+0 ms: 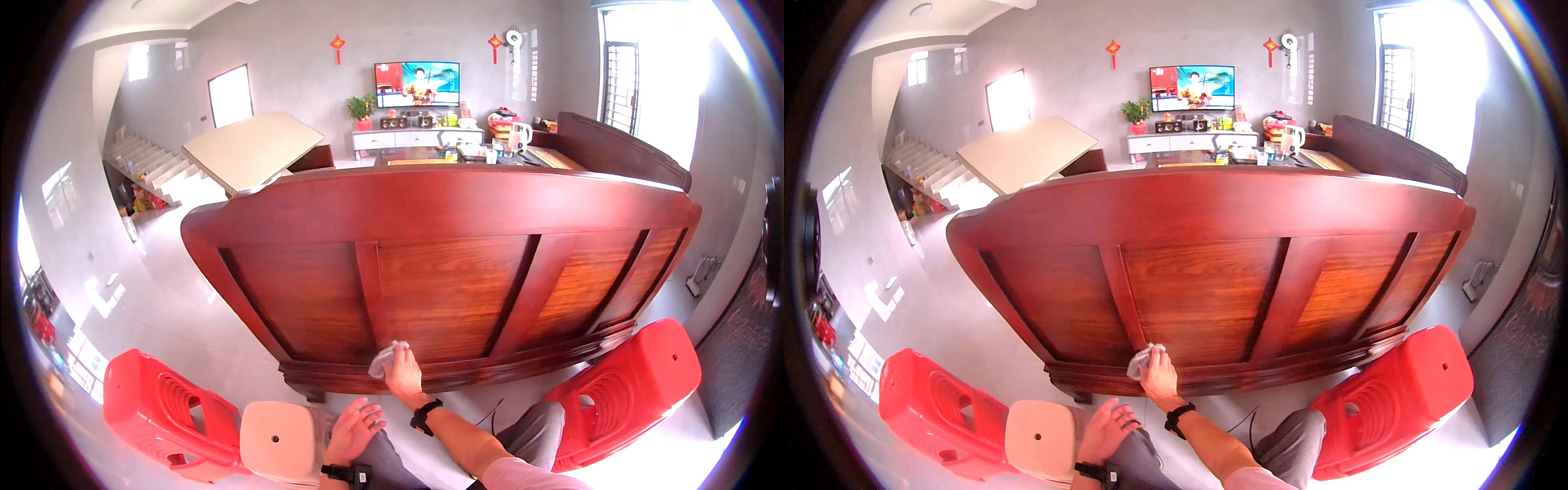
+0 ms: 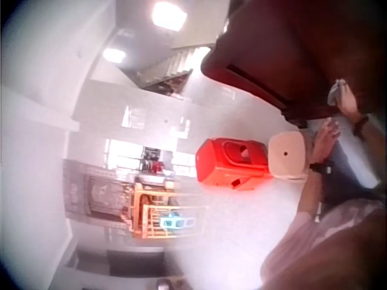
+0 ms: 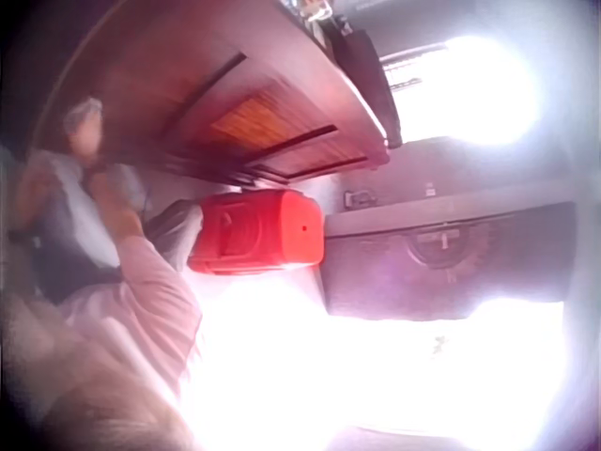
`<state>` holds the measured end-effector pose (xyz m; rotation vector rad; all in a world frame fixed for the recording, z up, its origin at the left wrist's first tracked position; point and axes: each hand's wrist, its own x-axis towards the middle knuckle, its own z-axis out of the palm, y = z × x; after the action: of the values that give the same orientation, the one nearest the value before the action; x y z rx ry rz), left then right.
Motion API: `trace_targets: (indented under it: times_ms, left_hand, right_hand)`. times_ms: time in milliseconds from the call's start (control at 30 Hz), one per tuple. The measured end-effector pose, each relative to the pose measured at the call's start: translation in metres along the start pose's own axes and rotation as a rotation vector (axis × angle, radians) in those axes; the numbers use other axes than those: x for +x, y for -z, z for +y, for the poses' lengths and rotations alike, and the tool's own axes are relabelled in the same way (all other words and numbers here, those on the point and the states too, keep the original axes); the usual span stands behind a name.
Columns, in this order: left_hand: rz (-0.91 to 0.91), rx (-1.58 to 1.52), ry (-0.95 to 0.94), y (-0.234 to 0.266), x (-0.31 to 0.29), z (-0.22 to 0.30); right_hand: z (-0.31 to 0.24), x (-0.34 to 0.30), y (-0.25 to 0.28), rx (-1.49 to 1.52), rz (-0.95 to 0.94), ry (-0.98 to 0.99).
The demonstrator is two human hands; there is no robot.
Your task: The person wipes the headboard and lower wooden frame of a bed with a cloth, moving from top to bottom and around the base while sitting on the floor.
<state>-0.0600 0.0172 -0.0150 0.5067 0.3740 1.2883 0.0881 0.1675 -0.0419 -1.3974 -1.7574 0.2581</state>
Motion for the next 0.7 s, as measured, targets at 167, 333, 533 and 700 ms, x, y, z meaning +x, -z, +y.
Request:
trace_targets:
  times_ms: [167,333,533,700]
  left_hand:
    - [0.026,0.014,-0.011,-0.006,0.000,-0.001]
    - [0.058,0.046,-0.027,-0.007,-0.006,0.003]
    - [0.088,0.096,-0.053,0.001,-0.007,0.002]
    - [0.154,0.188,-0.081,-0.008,-0.004,-0.002]
  right_hand:
    - [0.037,-0.024,-0.006,-0.105,-0.345,-0.290]
    - [0.046,-0.046,0.023,-0.105,-0.616,-0.333]
    - [0.106,-0.102,0.044,0.271,-0.839,-0.794]
    - [0.137,-0.126,0.071,0.128,-1.019,-0.552]
